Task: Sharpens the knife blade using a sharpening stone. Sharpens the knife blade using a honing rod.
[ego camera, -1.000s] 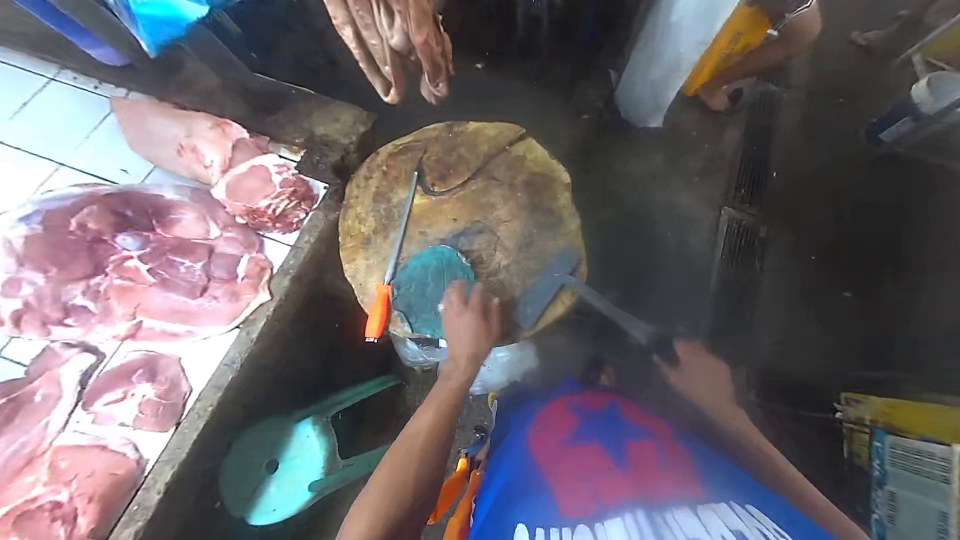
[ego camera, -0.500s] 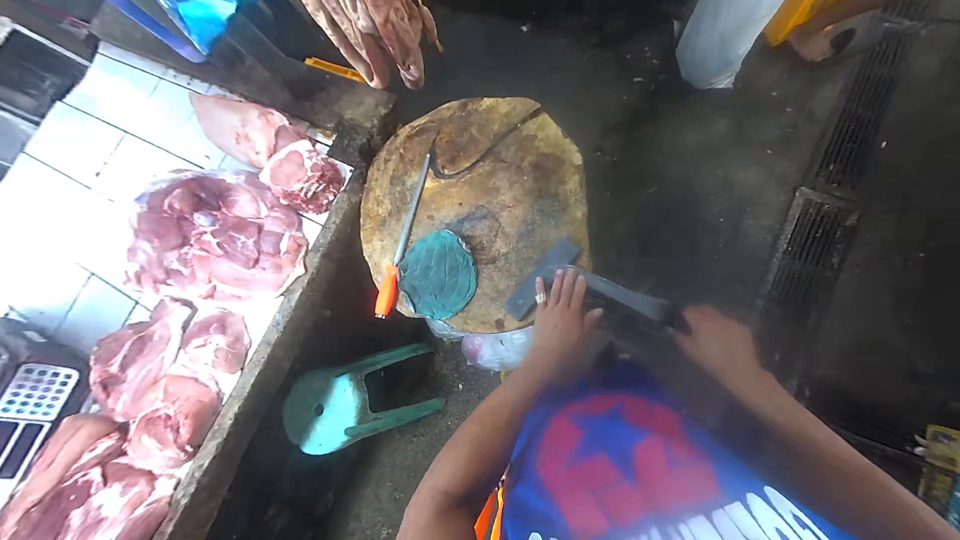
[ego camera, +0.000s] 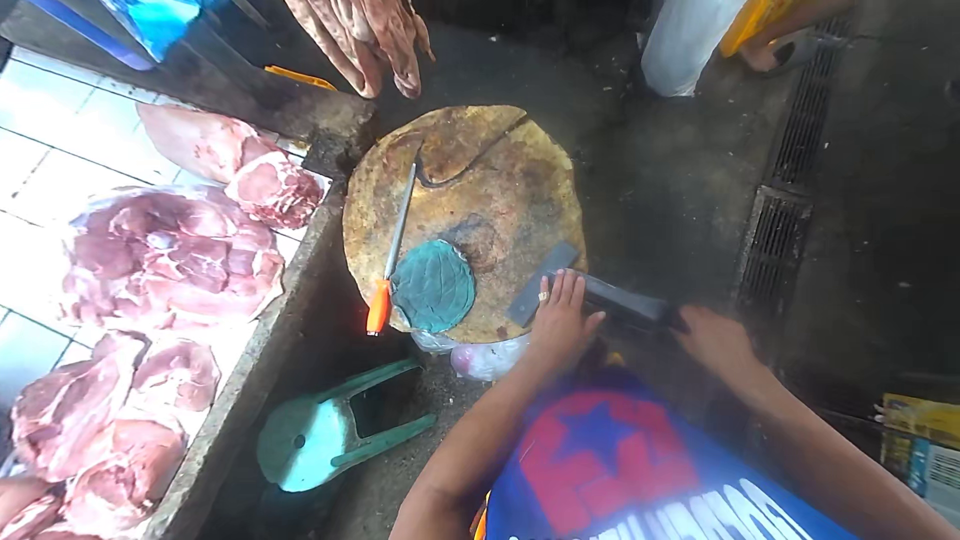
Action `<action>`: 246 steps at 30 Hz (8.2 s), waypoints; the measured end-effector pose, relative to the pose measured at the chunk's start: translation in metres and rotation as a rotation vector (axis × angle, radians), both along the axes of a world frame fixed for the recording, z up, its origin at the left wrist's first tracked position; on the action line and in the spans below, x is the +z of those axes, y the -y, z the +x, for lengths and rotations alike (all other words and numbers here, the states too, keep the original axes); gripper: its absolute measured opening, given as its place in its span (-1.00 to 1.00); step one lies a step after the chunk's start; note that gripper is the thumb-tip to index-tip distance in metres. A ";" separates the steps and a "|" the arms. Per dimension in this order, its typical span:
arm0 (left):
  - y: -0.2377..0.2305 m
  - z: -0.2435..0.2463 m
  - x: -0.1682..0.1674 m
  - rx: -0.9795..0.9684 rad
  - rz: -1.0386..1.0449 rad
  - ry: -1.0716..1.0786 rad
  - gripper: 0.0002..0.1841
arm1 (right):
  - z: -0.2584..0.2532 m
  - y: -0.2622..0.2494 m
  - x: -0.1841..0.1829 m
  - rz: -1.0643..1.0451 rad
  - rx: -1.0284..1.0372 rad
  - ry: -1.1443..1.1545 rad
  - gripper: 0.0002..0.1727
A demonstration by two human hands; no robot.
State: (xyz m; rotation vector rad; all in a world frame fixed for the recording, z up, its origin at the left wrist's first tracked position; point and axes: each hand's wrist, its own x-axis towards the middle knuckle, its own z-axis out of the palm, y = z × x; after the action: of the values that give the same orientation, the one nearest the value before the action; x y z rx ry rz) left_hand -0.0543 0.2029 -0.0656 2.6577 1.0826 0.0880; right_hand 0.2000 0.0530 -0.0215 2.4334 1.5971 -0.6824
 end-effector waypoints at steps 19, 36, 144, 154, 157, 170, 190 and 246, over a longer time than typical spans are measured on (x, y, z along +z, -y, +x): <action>-0.013 0.019 -0.001 0.026 -0.017 -0.012 -0.12 | 0.009 -0.015 0.002 -0.057 -0.087 0.035 -0.59; -0.007 -0.036 -0.004 0.089 -0.028 -0.023 -0.05 | -0.031 -0.036 0.000 -0.118 -0.012 -0.085 -0.58; -0.050 -0.094 0.017 0.188 -0.143 -0.059 -0.09 | -0.081 -0.083 0.003 -0.168 0.031 -0.194 -0.61; -0.094 -0.109 -0.007 0.102 -0.102 -0.003 -0.16 | -0.130 -0.097 -0.006 -0.131 -0.103 -0.142 -0.57; -0.099 -0.180 0.003 0.136 -0.109 -0.069 -0.18 | -0.176 -0.113 0.001 -0.145 -0.010 -0.267 -0.66; -0.069 -0.058 -0.010 0.143 -0.087 0.047 -0.13 | -0.051 -0.097 -0.013 -0.083 -0.029 -0.041 -0.60; -0.103 -0.146 -0.011 0.146 -0.079 0.011 -0.28 | -0.162 -0.107 -0.005 -0.087 -0.038 -0.185 -0.60; -0.041 -0.182 0.013 0.329 -0.077 -0.062 -0.20 | -0.154 -0.115 0.003 -0.129 0.147 -0.308 -0.69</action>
State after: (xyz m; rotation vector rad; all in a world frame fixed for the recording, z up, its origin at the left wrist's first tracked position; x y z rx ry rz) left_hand -0.2366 0.2438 -0.0527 2.4072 1.5030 0.0265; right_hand 0.0463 0.1679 -0.0185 2.1756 1.7536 -1.1397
